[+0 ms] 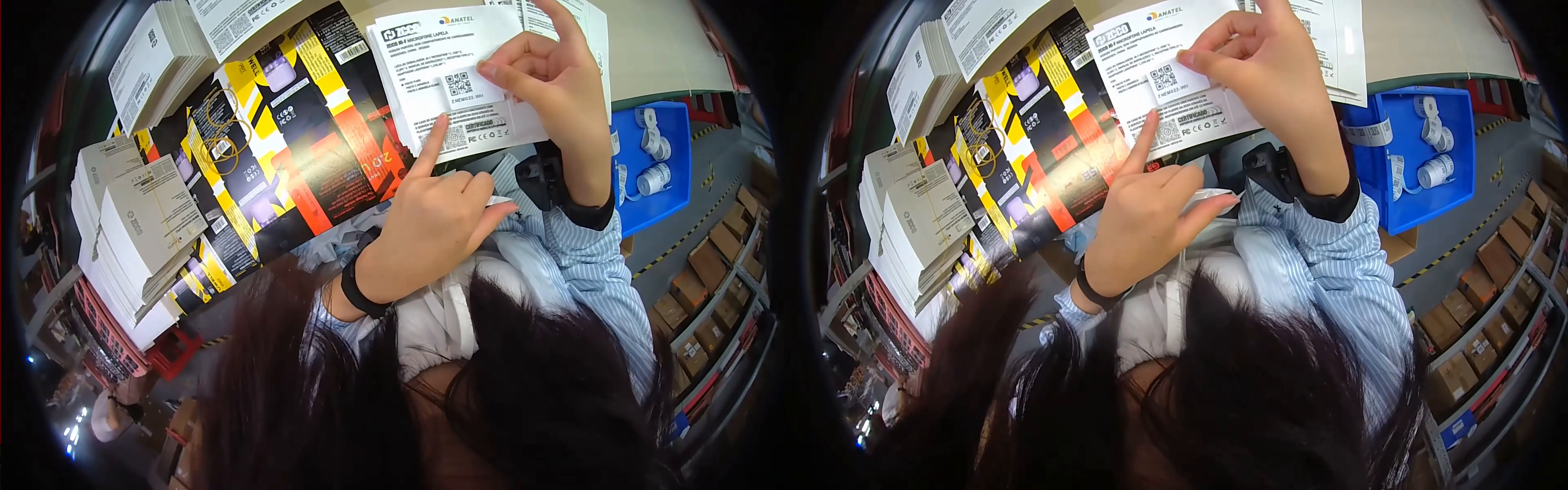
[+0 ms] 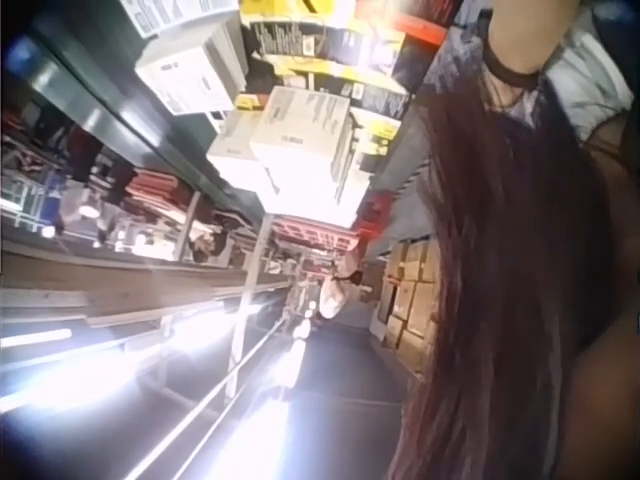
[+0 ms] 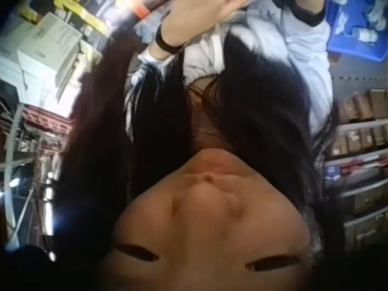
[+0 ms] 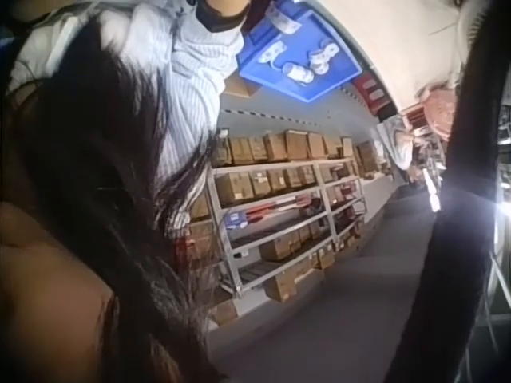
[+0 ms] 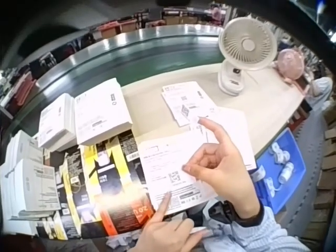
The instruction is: The person peels a sticker from a roll by hand, presses it onto a white card, and then places the card onto a stack. This process is repeated for several more cards.
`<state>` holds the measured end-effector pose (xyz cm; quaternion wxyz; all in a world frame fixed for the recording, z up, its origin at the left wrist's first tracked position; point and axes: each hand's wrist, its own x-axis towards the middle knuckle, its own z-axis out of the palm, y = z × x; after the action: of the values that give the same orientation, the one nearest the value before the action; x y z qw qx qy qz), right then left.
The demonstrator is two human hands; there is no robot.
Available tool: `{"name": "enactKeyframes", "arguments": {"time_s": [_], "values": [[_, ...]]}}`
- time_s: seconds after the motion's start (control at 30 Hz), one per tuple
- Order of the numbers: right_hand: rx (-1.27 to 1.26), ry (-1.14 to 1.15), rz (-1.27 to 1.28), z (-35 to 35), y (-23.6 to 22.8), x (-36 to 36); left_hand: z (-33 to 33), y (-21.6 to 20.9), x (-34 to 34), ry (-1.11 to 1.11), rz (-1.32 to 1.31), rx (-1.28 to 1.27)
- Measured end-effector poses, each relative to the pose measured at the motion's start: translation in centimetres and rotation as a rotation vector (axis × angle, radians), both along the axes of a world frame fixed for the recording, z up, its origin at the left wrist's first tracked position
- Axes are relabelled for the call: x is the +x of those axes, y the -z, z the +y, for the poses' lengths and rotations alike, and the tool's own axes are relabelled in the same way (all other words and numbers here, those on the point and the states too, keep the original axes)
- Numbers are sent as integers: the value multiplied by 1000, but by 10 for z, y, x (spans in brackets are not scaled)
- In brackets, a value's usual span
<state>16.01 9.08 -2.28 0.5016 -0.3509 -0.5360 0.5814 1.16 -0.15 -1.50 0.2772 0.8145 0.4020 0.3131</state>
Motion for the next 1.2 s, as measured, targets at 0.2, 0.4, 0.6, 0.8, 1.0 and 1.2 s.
{"name": "enactKeyframes", "arguments": {"time_s": [0.2,0.4,0.6,0.8,1.0,1.2], "values": [[422,-169,402,10,26,-2,-1,2,2,17,107,14],[417,-147,401,9,27,-4,-2,3,2,9,116,14],[406,-127,375,7,25,-4,-1,3,3,18,124,16],[225,25,-6,-6,-7,-10,-2,6,3,27,111,25],[-26,121,-1184,-23,-55,-35,0,2,0,30,137,2],[654,446,-1155,-25,-8,-21,-2,3,3,11,110,28]]}}
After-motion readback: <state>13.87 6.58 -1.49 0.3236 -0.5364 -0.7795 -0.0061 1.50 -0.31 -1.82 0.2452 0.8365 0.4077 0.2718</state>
